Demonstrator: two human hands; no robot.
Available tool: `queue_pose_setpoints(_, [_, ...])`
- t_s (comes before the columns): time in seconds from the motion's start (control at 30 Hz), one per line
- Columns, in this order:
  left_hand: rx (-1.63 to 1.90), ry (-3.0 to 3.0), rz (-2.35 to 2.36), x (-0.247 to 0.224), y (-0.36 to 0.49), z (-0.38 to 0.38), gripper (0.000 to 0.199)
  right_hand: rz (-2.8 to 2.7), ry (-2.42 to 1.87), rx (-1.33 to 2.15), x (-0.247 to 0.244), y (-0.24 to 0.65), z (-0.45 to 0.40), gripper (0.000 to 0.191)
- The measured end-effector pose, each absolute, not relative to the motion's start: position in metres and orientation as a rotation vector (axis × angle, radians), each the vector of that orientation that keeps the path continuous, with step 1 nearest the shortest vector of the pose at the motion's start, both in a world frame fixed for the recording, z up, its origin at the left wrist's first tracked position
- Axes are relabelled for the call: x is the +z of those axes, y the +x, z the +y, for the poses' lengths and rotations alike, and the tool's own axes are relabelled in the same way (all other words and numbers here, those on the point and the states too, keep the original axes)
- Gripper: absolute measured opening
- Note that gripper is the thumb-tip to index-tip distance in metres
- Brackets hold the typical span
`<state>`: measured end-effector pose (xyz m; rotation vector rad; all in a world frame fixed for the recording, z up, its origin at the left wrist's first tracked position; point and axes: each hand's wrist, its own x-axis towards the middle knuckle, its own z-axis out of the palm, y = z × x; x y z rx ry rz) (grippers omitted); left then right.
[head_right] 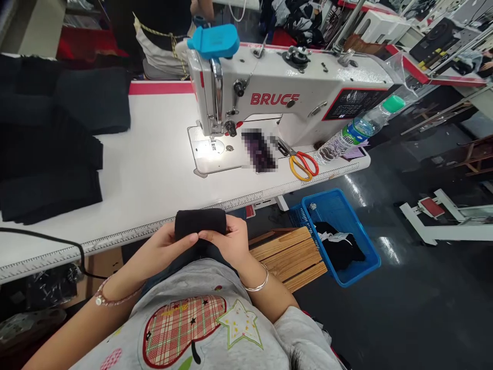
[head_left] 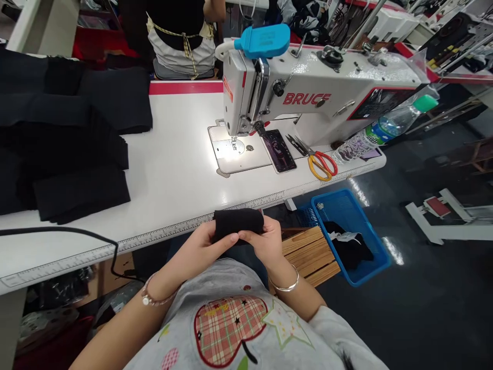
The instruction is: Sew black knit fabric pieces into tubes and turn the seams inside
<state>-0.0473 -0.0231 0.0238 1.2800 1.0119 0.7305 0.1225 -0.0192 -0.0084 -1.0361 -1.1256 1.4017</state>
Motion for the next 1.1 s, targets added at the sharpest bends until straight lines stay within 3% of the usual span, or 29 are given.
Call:
queue_pose_setpoints(0.33, [0.733, 1.274, 1.007, 0.016, -0.049, -0.024, 0.042, -1.156, -1.109, 1.384, 0.004, 0.121, -0.02, 0.023])
queue_pose_setpoints(0.6, [0.704, 1.307, 1.086, 0.017, -0.051, -0.03, 0.044, -1.051, -1.053, 1.562, -0.015, 0.128, -0.022, 0.045])
queue_pose_setpoints(0.83, [0.786, 1.341, 1.007, 0.018, -0.052, -0.036, 0.044, -1.073, -1.093, 1.473, -0.026, 0.133, -0.026, 0.041])
queue_pose_setpoints(0.93, [0.798, 1.508, 0.933, 0.021, -0.057, -0.038, 0.043, -1.034, -1.029, 1.523, -0.024, 0.132, -0.025, 0.037])
queue_pose_setpoints(1.1, [0.75, 2.122, 0.819, 0.027, -0.062, -0.04, 0.063, -0.989, -0.872, 1.753, -0.016, 0.136, -0.019, 0.057])
